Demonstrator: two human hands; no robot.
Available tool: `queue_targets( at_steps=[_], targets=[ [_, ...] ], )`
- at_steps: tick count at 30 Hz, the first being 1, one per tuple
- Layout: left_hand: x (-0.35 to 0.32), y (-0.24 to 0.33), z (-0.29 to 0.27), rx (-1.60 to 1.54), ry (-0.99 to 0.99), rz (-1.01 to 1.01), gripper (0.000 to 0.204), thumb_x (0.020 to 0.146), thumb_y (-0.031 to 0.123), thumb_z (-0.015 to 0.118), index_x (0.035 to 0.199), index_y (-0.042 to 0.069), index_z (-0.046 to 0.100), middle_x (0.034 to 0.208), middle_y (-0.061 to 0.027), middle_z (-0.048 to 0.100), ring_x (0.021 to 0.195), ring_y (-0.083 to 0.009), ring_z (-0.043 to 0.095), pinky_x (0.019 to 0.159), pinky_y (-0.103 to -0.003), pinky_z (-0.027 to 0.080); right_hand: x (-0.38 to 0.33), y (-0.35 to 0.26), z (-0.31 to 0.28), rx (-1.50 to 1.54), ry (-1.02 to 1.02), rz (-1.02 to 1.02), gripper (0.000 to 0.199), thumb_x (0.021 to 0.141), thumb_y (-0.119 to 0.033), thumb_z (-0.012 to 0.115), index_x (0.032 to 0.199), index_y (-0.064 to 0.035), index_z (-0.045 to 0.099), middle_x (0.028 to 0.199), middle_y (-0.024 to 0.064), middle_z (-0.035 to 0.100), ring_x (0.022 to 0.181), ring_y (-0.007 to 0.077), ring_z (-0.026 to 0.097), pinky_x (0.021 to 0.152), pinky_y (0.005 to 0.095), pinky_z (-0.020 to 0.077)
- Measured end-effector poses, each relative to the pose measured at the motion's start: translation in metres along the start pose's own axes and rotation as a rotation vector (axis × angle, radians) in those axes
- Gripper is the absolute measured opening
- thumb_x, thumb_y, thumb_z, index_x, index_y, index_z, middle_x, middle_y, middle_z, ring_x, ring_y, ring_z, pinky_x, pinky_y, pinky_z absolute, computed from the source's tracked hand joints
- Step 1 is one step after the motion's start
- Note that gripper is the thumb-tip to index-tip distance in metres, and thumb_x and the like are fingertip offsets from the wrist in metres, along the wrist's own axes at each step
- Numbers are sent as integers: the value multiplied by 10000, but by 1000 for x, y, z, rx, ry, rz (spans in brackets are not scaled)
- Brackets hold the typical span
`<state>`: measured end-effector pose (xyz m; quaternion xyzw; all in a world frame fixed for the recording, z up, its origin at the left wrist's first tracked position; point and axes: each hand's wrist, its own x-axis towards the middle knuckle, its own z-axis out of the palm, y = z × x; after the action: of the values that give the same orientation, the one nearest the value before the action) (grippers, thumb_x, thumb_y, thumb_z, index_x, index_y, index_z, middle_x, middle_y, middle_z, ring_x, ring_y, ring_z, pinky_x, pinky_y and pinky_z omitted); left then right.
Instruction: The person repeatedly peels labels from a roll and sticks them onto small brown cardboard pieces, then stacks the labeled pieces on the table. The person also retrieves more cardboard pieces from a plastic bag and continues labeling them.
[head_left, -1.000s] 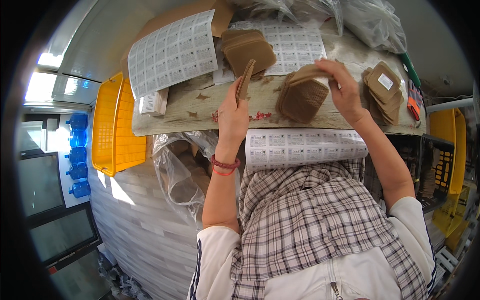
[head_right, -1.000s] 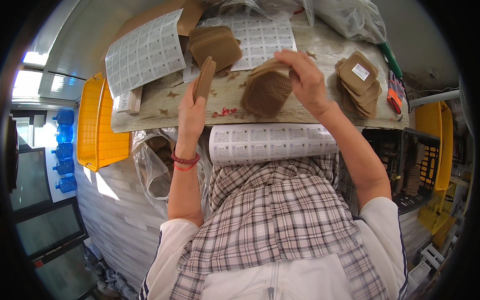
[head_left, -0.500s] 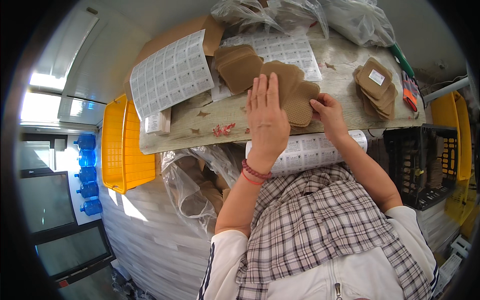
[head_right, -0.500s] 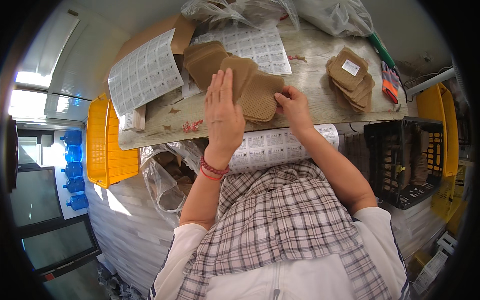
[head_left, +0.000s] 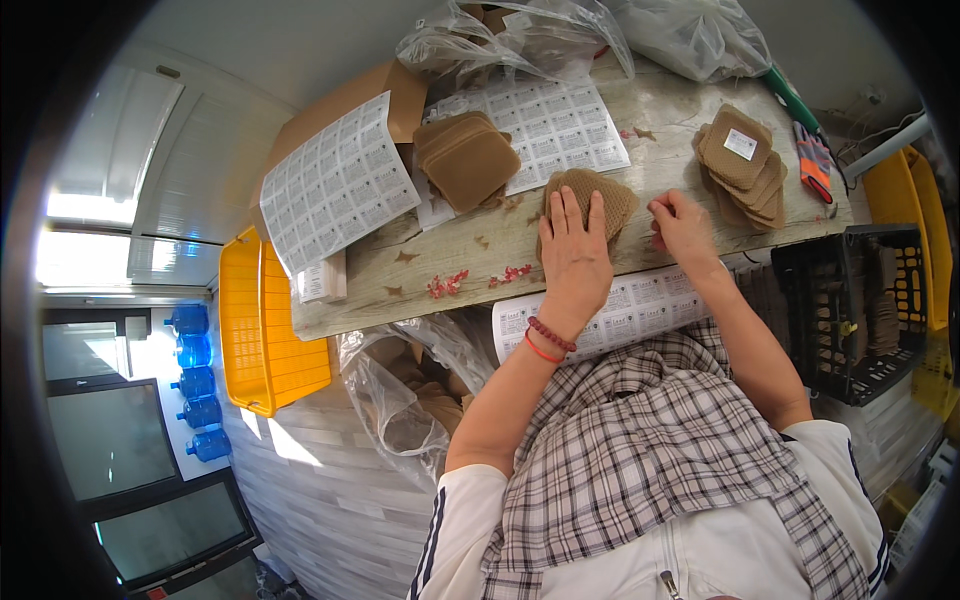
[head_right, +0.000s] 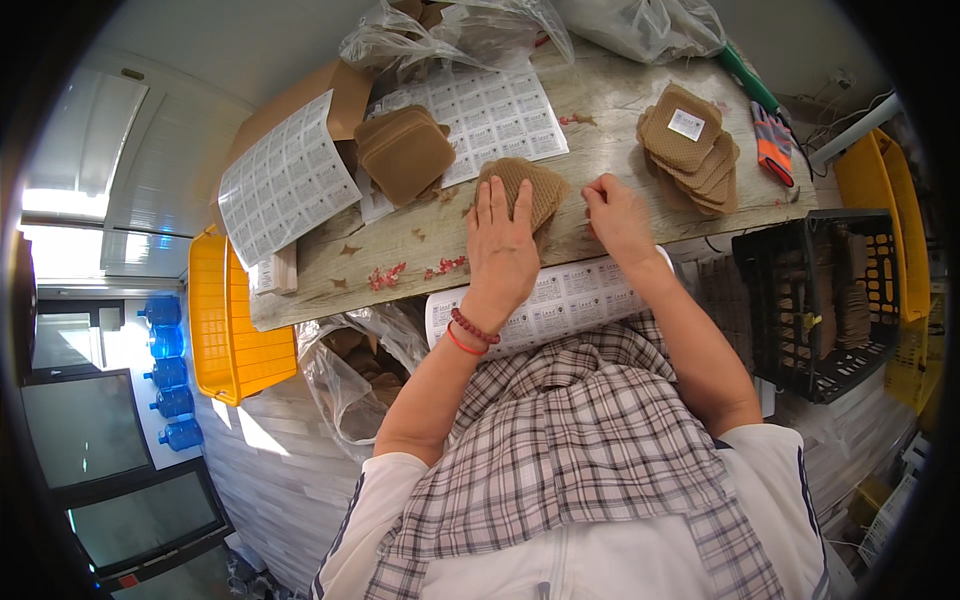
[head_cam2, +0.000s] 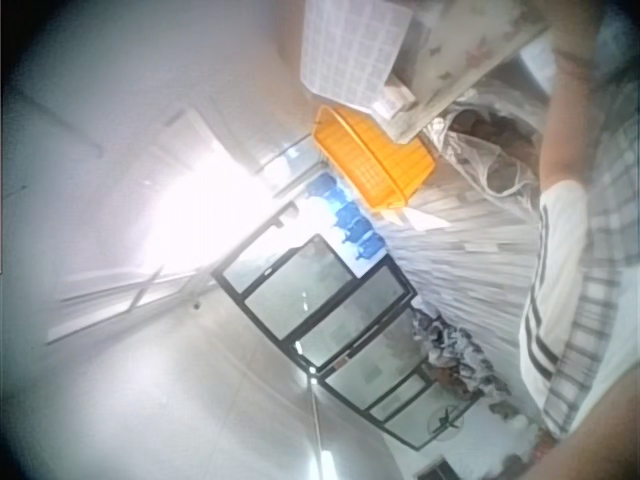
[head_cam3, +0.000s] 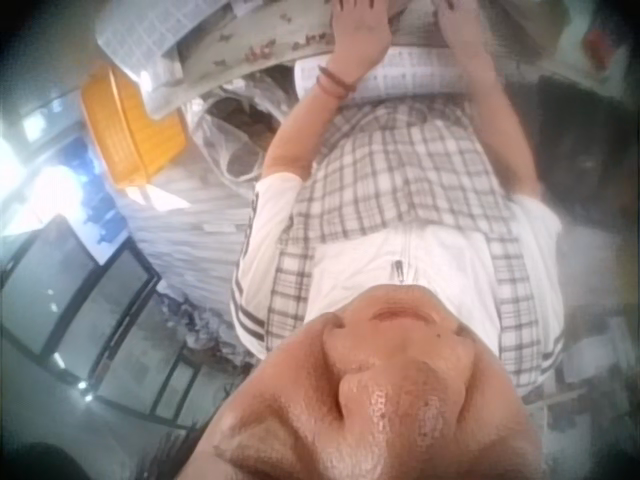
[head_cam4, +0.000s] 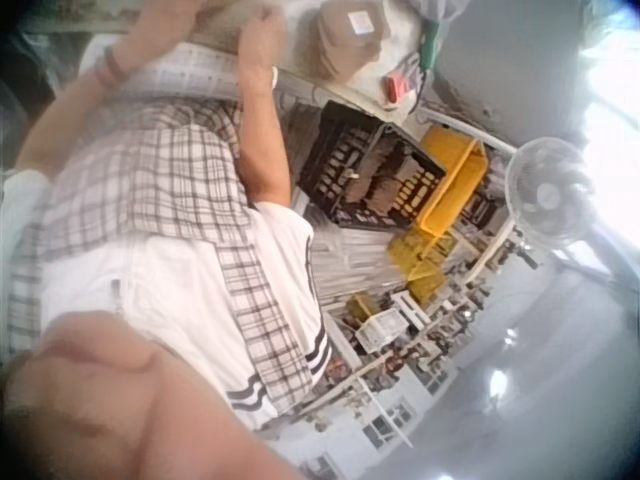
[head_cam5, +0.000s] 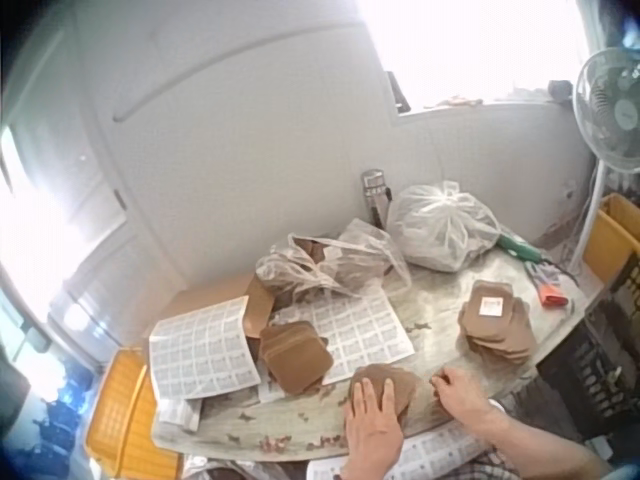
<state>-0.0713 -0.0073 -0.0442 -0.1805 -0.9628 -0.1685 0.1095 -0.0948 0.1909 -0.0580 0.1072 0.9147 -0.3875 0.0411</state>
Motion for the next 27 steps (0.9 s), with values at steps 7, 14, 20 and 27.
queue_targets(
  at_steps=[7,14,20,27],
  targets=[
    [4,7,-8,101,66,-107,667,866,106,583,1512,17,443,1571,-320,345,1458,-469,330,1160,-573,302,-25,-19,-16,-132,123,-191,415,1001,-184,582,1367,10,563,1319,167,632,1099,321,662,868,445,546],
    [-8,14,-27,83,-77,-165,813,873,276,706,1553,6,353,1580,-328,319,1479,-475,299,1207,-578,246,-17,-34,18,790,-235,194,549,1035,-157,552,1540,4,411,1406,108,590,1227,210,576,1029,352,471],
    [7,-44,-30,-1223,-64,-584,741,958,143,634,1575,-50,273,1608,-240,344,1488,-316,352,1205,-387,300,-20,-39,29,817,-217,82,655,1020,-163,583,1578,38,306,1535,170,472,1375,217,473,1141,333,371],
    [-23,-59,-23,-830,43,-380,509,912,18,592,1412,-8,500,1381,-192,585,1274,-322,558,1094,-384,417,-15,-7,18,480,28,-188,407,966,-191,659,1322,-4,594,1355,167,627,1233,311,597,1067,361,447]
  ],
)
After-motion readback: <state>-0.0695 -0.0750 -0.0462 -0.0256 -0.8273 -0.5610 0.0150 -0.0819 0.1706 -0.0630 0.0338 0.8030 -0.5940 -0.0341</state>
